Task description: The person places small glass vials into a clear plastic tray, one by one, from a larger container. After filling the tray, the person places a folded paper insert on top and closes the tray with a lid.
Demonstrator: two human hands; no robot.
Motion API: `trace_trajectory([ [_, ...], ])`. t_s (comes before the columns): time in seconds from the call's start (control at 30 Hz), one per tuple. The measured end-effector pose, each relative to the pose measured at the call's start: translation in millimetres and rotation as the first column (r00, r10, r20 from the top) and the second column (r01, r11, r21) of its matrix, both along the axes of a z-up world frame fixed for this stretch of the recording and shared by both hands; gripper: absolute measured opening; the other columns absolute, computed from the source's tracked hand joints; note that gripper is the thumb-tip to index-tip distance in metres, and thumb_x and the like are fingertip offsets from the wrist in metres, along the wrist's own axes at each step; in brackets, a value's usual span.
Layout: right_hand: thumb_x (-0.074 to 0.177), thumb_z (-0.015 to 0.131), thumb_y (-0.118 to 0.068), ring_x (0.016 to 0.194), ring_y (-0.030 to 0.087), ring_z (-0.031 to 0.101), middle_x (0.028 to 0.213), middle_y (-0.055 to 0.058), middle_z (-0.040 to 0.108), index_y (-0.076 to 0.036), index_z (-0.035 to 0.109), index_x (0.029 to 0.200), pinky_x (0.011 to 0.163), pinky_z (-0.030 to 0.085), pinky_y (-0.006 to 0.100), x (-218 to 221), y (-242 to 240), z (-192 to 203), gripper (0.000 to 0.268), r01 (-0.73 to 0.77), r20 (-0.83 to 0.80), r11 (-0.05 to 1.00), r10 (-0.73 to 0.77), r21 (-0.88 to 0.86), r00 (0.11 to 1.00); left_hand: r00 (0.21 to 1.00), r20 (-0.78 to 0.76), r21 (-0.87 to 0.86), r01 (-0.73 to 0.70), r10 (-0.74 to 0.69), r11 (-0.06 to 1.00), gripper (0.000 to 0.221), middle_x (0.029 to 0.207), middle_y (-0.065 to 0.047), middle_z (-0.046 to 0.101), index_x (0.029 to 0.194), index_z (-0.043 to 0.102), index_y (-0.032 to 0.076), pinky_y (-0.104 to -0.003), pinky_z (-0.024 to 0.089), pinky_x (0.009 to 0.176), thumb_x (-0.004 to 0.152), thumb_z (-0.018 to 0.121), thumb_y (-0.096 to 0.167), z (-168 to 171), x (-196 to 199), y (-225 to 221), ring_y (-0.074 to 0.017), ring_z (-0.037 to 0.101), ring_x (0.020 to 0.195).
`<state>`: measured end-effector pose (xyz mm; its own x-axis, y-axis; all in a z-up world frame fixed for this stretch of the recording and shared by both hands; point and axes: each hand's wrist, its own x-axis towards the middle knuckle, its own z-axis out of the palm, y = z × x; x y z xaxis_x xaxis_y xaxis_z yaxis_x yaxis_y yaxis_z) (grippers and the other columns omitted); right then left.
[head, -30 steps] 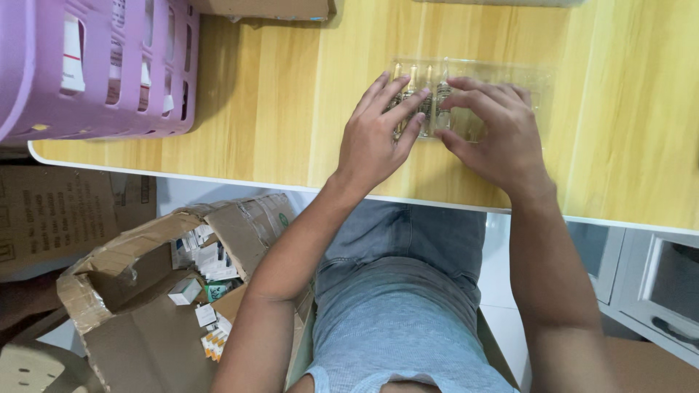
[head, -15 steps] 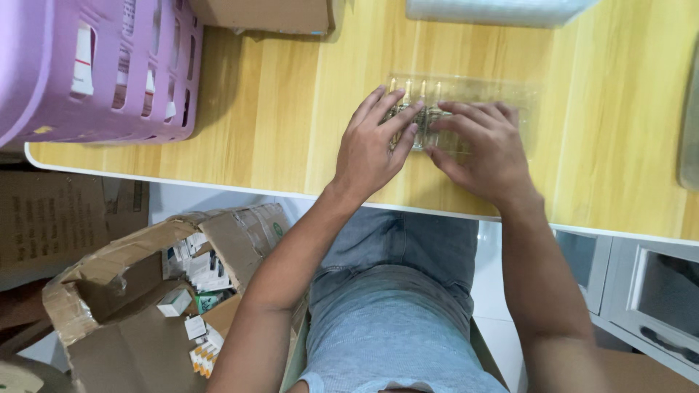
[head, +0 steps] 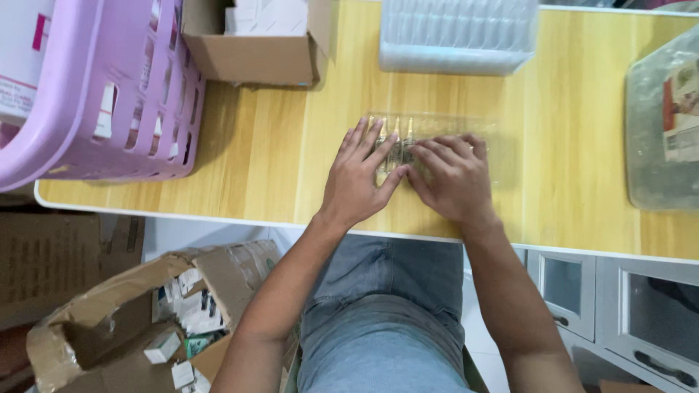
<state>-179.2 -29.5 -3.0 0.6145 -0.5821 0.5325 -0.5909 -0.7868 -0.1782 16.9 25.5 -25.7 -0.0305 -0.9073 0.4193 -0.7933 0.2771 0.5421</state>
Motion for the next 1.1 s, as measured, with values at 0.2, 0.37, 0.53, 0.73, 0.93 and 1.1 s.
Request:
trace_trajectory([
  [0.2,0.095,0.074,-0.017,0.11,0.021,0.068,0.115,0.003,0.076,-0.012,0.073,0.116,0.102,0.045,0.042,-6.7,0.4,-10.3,0.022,0.147,0.073,0.989,-0.146,-0.007,0.987,0.995,0.079,-0.072,0.068,-0.062,0.995,0.06,0.149,-0.02,0.056,0.135,0.067,0.008,-0.06,0.019,0.121,0.085,0.075,0.04,3.8,-0.7,1.8,-0.0459,0.037,0.147],
  [0.37,0.093,0.073,-0.016,0.107,0.024,0.067,0.115,0.008,0.074,-0.008,0.072,0.117,0.097,0.048,0.043,-6.8,-2.8,0.0,0.025,0.137,0.153,0.991,-0.136,0.004,0.979,0.994,0.012,-0.198,0.107,-0.107,0.974,0.048,0.14,-0.015,0.065,0.13,0.071,0.01,-0.059,0.026,0.122,0.086,0.078,0.027,30.6,-16.7,-7.1,-0.041,0.047,0.144],
  [0.53,0.09,0.076,-0.016,0.109,0.031,0.067,0.113,0.011,0.071,-0.004,0.071,0.111,0.1,0.049,0.045,-38.6,5.6,33.4,0.025,0.135,0.235,0.991,-0.128,-0.017,0.964,0.895,-0.244,-0.134,0.349,-0.373,0.927,0.041,0.143,-0.012,0.068,0.134,0.07,0.012,-0.04,0.055,0.117,0.093,0.069,0.007,76.0,-66.7,-27.1,-0.0302,0.066,0.137],
  [0.73,0.092,0.08,-0.008,0.117,0.031,0.067,0.128,0.01,0.072,-0.003,0.071,0.117,0.101,0.049,0.044,-163.0,20.2,106.3,0.027,0.32,0.283,0.933,-0.266,-0.166,0.922,0.69,-0.132,-0.341,0.642,-0.711,0.686,0.047,0.145,-0.014,0.063,0.141,0.062,0.009,-0.04,0.052,0.117,0.096,0.077,0.012,150.5,-166.8,-45.1,-0.0329,0.06,0.14],
  [0.93,0.092,0.071,0.002,0.117,0.03,0.068,0.128,0.014,0.073,-0.001,0.074,0.119,0.104,0.051,0.039,-290.3,28.2,165.9,0.027,0.484,0.144,0.808,-0.464,-0.336,0.874,0.523,-0.333,-0.42,0.663,-0.785,0.62,0.035,0.13,-0.01,0.072,0.135,0.064,0.013,-0.033,0.06,0.104,0.104,0.076,0.024,173.1,-285.3,-82.5,-0.0255,0.073,0.119],
  [1.1,0.096,0.07,0.009,0.101,0.03,0.073,0.12,0.022,0.073,0.006,0.075,0.118,0.083,0.057,0.036,-342.4,-14.0,176.8,0.022,0.496,0.252,0.842,-0.443,-0.212,0.86,0.584,-0.347,-0.424,0.6,-0.734,0.678,0.032,0.107,-0.009,0.078,0.116,0.069,0.007,-0.034,0.066,0.082,0.09,0.077,0.022,175.0,-350.1,-164.1,-0.0243,0.08,0.092],
])
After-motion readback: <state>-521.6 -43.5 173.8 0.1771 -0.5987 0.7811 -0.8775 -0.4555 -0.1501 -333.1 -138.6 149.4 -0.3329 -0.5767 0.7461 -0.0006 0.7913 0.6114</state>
